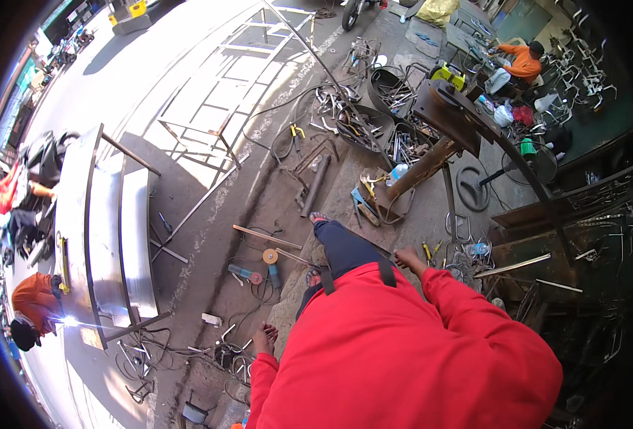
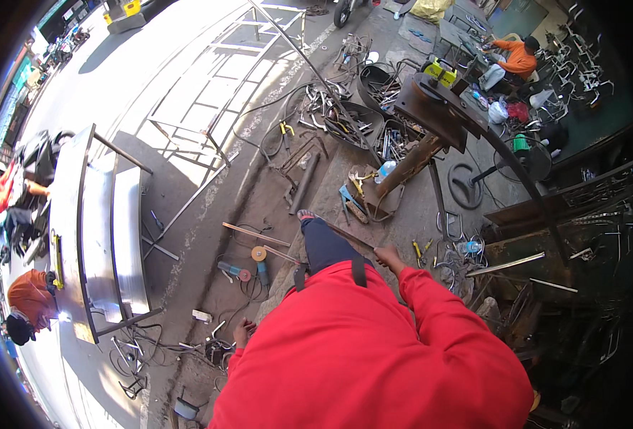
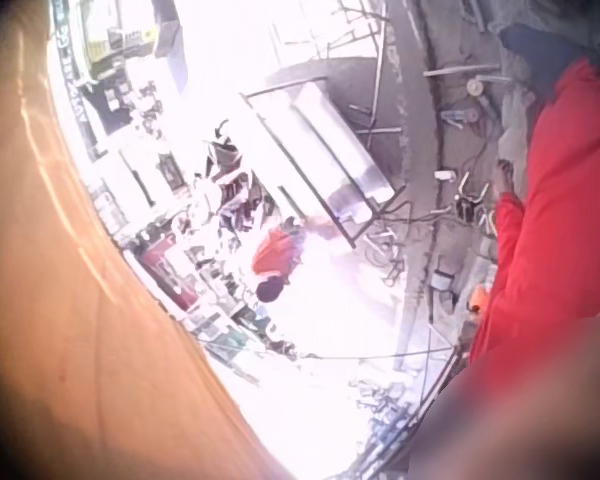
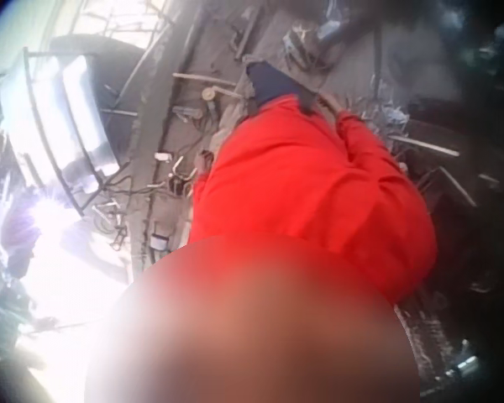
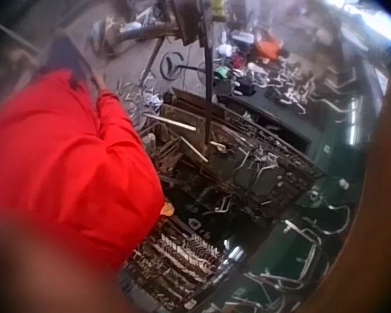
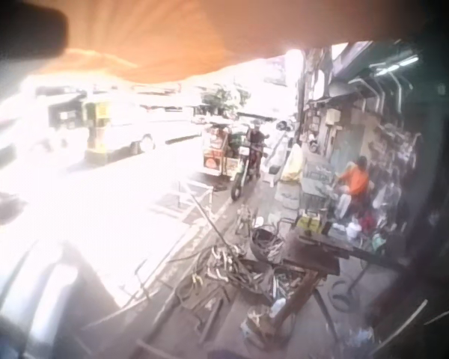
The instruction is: The person picks up long metal profiles from the workshop floor and carries them to a parked auto rickshaw. They place the profiles on the rickshaw's roof rack, then return to the workshop to retrieve more profiles and repeat the process.
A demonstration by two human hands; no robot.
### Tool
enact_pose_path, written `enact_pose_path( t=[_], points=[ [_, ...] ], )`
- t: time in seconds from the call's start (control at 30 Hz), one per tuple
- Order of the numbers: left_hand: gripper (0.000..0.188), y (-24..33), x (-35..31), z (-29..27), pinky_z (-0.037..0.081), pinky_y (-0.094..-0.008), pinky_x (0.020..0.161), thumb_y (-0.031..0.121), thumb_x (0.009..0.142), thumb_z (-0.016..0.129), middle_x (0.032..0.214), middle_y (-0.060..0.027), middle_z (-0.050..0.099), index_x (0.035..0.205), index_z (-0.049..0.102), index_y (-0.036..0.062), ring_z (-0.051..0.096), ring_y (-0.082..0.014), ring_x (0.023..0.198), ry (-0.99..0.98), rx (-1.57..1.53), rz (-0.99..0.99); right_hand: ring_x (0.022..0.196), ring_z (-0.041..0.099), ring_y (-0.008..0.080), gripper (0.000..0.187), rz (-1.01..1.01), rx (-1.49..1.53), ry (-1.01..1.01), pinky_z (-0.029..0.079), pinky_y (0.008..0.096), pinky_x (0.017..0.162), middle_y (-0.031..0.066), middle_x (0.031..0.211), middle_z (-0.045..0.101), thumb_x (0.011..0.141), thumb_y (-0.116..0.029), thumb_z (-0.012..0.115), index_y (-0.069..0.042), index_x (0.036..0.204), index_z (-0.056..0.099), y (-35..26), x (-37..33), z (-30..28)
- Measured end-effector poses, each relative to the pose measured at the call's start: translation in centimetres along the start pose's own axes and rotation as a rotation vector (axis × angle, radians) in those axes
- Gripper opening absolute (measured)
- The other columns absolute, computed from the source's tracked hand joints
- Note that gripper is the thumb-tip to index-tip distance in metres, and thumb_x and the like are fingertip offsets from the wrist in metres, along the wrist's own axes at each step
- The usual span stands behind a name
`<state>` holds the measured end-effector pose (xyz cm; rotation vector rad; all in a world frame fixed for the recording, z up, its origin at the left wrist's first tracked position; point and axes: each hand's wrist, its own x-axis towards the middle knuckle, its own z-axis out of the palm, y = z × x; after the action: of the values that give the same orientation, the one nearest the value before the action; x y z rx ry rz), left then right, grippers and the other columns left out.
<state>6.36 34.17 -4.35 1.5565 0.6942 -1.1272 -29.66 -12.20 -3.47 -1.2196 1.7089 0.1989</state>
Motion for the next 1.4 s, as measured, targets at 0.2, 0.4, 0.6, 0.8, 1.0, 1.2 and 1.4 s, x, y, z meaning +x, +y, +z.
enact_pose_path(
  t=[0.2,0.4,0.6,0.8,1.0,1.2,1.4],
  points=[
    [0.033,-2.6,0.2,-1.2,0.051,-0.0355,0.064,0.035,0.092,0.059,0.078,-0.0152,0.063,0.086,0.055,0.0027,0.062,-0.0264,0.069,0.094,0.177,0.166,0.056,0.063,0.0199,0.038,-0.109,-0.028,-0.061,0.050,0.0350,0.049,0.0115,0.072,0.068,0.088,-0.034,0.059,0.004,0.086,0.068,-5.5,1.8,1.7],
    [0.037,-4.3,5.1,-2.6,0.052,-0.0363,0.066,0.034,0.093,0.058,0.082,-0.0180,0.067,0.082,0.058,-0.0007,0.064,-0.0259,0.072,0.052,-0.025,0.015,0.053,0.060,0.0191,0.030,-0.104,-0.043,-0.167,0.046,0.0333,0.045,0.0089,0.070,0.066,0.090,-0.028,0.060,0.002,0.087,0.065,-10.0,3.6,3.0],
    [0.039,-1.0,6.1,-1.0,0.052,-0.0342,0.065,0.036,0.093,0.059,0.081,-0.0171,0.067,0.082,0.061,-0.0022,0.064,-0.0244,0.072,0.110,0.158,0.090,0.055,0.061,0.0213,0.035,-0.063,-0.030,-0.182,0.048,0.0354,0.048,0.0115,0.072,0.067,0.087,-0.032,0.059,0.002,0.086,0.066,-12.5,7.1,3.7],
    [0.037,10.4,3.7,7.4,0.051,-0.0329,0.061,0.036,0.091,0.061,0.077,-0.0143,0.065,0.084,0.059,0.0000,0.065,-0.0230,0.071,0.108,0.166,0.028,0.053,0.061,0.0202,0.032,0.041,0.151,-0.168,0.048,0.0339,0.046,0.0111,0.070,0.067,0.089,-0.032,0.058,-0.001,0.082,0.066,-13.7,11.7,1.6],
    [0.033,24.9,-0.7,19.2,0.051,-0.0295,0.056,0.034,0.091,0.063,0.074,-0.0099,0.065,0.086,0.060,0.0020,0.065,-0.0199,0.065,0.148,0.205,0.153,0.050,0.060,0.0194,0.030,0.109,0.132,-0.067,0.046,0.0324,0.044,0.0089,0.065,0.066,0.089,-0.028,0.060,-0.002,0.075,0.066,-16.0,15.7,-1.8],
    [0.032,31.0,-1.9,26.1,0.050,-0.0260,0.051,0.031,0.091,0.066,0.070,-0.0090,0.065,0.078,0.064,0.0028,0.064,-0.0164,0.059,0.098,0.344,0.350,0.048,0.060,0.0209,0.035,-0.018,-0.044,-0.012,0.047,0.0331,0.047,0.0089,0.058,0.063,0.086,-0.029,0.063,-0.002,0.063,0.065,-18.0,20.6,-2.0],
    [0.032,30.7,-1.4,26.9,0.051,-0.0268,0.050,0.031,0.092,0.064,0.070,-0.0092,0.066,0.077,0.063,0.0024,0.064,-0.0165,0.058,0.149,0.380,0.250,0.052,0.061,0.0198,0.036,0.071,0.081,-0.119,0.046,0.0336,0.046,0.0084,0.062,0.063,0.088,-0.029,0.063,-0.001,0.065,0.063,-21.3,23.1,-1.3]
  ],
)
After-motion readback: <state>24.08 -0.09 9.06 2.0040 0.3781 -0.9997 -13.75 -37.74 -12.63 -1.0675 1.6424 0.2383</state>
